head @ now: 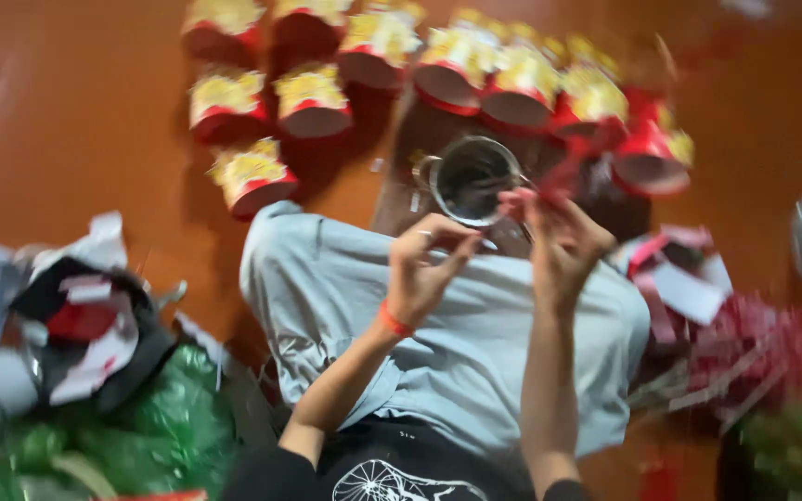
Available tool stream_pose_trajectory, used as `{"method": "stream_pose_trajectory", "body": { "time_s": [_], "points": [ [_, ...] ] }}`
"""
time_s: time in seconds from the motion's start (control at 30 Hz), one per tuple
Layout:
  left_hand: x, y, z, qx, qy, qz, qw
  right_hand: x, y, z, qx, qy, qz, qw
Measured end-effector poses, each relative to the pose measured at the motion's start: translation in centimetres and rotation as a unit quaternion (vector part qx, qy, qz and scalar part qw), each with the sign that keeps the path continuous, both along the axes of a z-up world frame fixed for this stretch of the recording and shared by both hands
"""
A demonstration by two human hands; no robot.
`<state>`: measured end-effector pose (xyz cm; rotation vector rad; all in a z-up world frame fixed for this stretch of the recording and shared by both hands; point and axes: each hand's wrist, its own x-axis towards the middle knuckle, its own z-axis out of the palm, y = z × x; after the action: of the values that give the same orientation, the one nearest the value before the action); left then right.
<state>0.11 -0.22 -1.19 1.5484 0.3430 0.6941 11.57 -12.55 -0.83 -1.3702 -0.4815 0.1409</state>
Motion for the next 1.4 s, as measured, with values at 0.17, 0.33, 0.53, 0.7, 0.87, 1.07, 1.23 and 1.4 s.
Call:
{"method": "stream_pose_trajectory", "body": {
  "time_s": [0.17, 0.33, 0.53, 0.7, 0.87, 1.07, 1.23, 1.4],
  "points": [
    [0.1, -0.5, -0.7, -0.055, -0.021, -0.038, 0.998, 0.2, -0.6, 0.5, -0.029, -0.029, -0.054, 0.998],
    [0.1, -0.8, -0.6, 0.015, -0.021, 0.02, 0.999, -0.1, -0.1, 1.0, -0.015, -0.039, -0.049, 0.998],
    [-0.4, -0.4, 0.4, 0.14, -0.057, 0.096, 0.984, -0.8, 0.8, 0.9, -0.027, -0.03, -0.062, 0.997],
    [-0.8, -0.7, -0.6, 0.234, -0.059, 0.115, 0.964, -1.7, 1.0, 1.3, -0.028, -0.016, -0.06, 0.998],
    [-0.8, -0.3, 0.4, 0.225, -0.051, 0.048, 0.972, -1.6, 0.8, 1.8, -0.018, -0.012, -0.051, 0.998],
    [-0.3, 2.0, 1.7, 0.039, -0.033, -0.073, 0.996, -1.3, -0.1, 0.9, -0.057, -0.038, -0.041, 0.997],
    [0.2, 3.2, 2.5, 0.049, -0.081, -0.087, 0.992, -1.2, -0.3, -0.2, -0.079, -0.019, 0.016, 0.997],
    [0.4, 3.9, 2.5, 0.009, -0.068, -0.129, 0.989, -1.0, -0.4, -0.5, -0.097, -0.022, 0.062, 0.993]
  ]
}}
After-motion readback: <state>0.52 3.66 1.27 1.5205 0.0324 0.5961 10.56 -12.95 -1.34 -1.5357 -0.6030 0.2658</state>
